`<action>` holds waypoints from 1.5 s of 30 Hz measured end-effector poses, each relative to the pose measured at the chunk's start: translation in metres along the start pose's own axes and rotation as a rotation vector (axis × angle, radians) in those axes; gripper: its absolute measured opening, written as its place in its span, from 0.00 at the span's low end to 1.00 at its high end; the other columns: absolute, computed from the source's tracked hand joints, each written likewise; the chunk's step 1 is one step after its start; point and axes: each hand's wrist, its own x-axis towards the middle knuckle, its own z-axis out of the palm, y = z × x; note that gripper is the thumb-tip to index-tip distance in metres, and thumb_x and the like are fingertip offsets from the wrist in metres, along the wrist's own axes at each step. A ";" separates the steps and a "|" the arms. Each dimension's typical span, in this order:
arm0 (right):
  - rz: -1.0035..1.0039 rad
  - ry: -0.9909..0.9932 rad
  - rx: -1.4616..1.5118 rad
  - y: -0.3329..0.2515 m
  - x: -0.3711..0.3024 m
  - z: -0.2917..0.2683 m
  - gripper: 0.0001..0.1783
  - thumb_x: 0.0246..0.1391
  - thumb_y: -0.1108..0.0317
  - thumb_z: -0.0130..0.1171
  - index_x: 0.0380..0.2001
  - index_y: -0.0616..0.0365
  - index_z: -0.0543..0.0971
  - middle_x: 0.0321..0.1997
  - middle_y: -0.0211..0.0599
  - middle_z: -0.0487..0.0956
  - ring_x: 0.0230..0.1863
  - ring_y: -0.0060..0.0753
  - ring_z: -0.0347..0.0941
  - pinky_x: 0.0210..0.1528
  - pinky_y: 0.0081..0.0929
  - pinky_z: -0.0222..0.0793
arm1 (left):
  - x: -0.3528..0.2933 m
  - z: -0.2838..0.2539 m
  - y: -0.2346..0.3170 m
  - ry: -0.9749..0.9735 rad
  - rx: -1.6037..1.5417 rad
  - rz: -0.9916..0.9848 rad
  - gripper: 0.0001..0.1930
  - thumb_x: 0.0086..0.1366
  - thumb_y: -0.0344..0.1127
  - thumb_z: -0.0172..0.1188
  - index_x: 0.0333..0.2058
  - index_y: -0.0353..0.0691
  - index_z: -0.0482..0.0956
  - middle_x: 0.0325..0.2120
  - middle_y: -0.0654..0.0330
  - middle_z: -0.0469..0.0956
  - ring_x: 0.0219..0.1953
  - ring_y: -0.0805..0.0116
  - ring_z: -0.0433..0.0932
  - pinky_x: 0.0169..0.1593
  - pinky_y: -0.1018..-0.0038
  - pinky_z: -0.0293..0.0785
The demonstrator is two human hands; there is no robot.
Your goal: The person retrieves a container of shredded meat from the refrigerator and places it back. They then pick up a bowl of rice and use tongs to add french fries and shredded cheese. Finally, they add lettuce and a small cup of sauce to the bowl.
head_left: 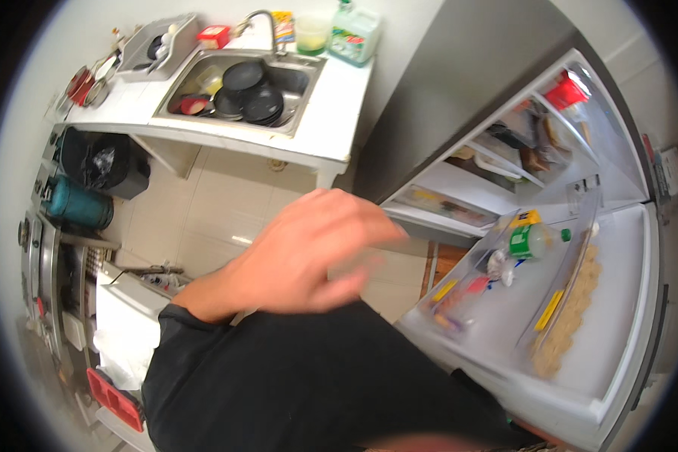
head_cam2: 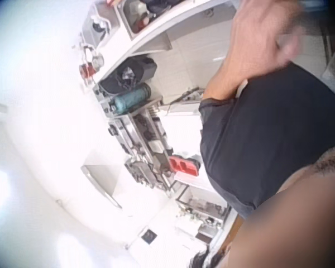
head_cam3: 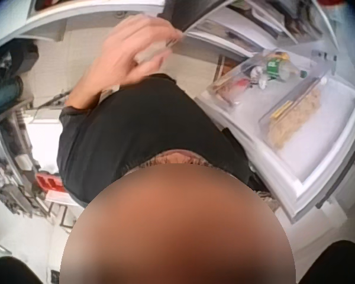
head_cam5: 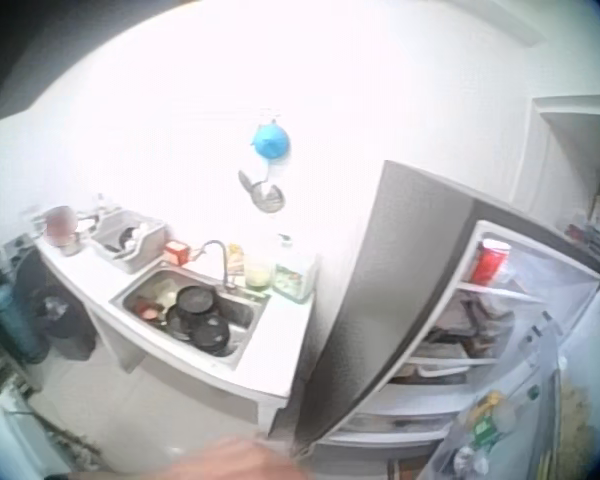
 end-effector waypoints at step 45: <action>-1.087 -1.623 -2.135 -0.263 -0.293 1.102 0.20 0.61 0.53 0.52 0.34 0.62 0.80 0.26 0.41 0.81 0.30 0.37 0.77 0.35 0.37 0.71 | -0.508 -0.311 -0.350 1.247 -0.100 -1.868 0.14 0.58 0.40 0.61 0.39 0.38 0.82 0.20 0.59 0.80 0.22 0.70 0.78 0.28 0.70 0.73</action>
